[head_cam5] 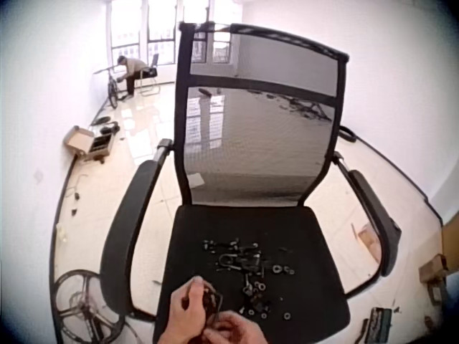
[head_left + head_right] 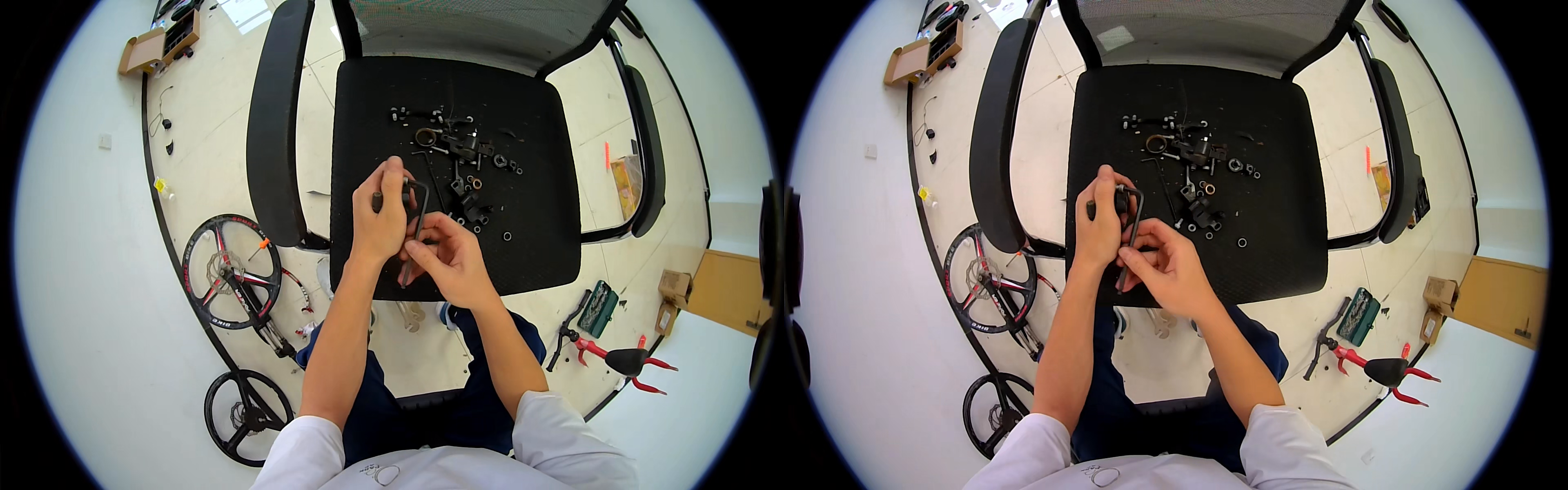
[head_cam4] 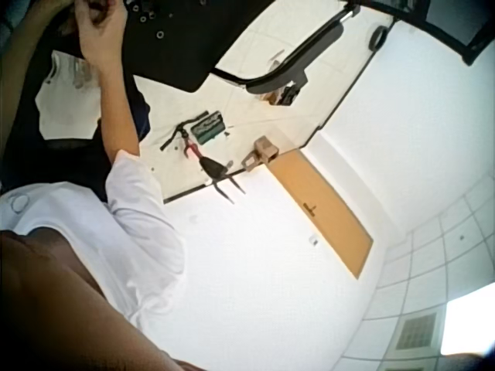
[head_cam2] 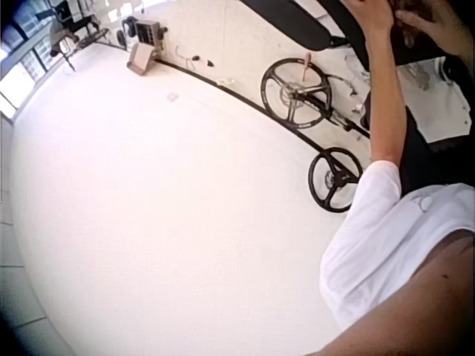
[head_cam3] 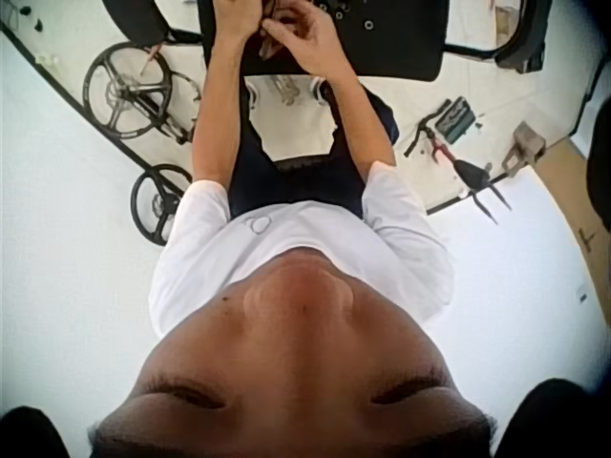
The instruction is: The person assembles small mechanical parts on a black chair seat, repeatedly picking up components, aligning them, and inserting pins or screws. They handle multiple small metal pieces and fasteners, occasionally repositioning parts and adjusting their orientation.
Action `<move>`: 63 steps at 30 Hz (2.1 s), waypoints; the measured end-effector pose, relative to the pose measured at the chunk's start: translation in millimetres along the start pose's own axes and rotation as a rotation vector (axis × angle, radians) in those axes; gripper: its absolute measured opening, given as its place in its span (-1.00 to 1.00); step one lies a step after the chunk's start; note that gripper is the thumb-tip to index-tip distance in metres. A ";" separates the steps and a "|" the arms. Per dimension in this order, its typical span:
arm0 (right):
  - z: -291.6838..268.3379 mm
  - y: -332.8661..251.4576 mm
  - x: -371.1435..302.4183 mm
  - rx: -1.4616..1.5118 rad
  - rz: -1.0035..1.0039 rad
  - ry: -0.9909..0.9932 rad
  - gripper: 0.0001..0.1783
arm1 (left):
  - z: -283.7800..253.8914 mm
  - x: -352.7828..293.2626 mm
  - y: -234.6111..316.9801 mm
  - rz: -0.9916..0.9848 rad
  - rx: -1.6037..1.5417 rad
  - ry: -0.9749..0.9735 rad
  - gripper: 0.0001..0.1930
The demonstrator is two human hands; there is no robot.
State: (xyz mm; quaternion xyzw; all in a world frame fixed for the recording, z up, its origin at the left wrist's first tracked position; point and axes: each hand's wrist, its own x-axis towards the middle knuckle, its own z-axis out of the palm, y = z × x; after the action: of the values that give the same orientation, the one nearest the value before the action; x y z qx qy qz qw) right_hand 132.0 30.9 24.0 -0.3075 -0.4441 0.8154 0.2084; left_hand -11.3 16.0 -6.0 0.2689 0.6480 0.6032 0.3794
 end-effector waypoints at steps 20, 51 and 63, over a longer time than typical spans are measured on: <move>-30.9 5.1 49.7 -0.135 -0.487 0.531 -0.61 | -13.9 -10.4 2.5 -0.309 0.015 -0.286 -0.33; -45.7 -0.7 42.8 -0.071 -0.167 0.227 -0.87 | -15.8 6.7 9.0 -0.532 -0.571 -0.498 -0.27; -38.8 -3.3 36.7 -0.105 -0.083 0.152 -0.80 | -17.3 1.0 6.8 -0.574 -0.792 -0.730 -0.27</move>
State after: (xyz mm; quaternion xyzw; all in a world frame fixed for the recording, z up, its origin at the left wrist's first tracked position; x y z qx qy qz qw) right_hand 132.3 78.2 -0.9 -0.3602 -0.4816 0.7559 0.2588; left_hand -26.7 7.7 0.3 0.1114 0.2493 0.5406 0.7957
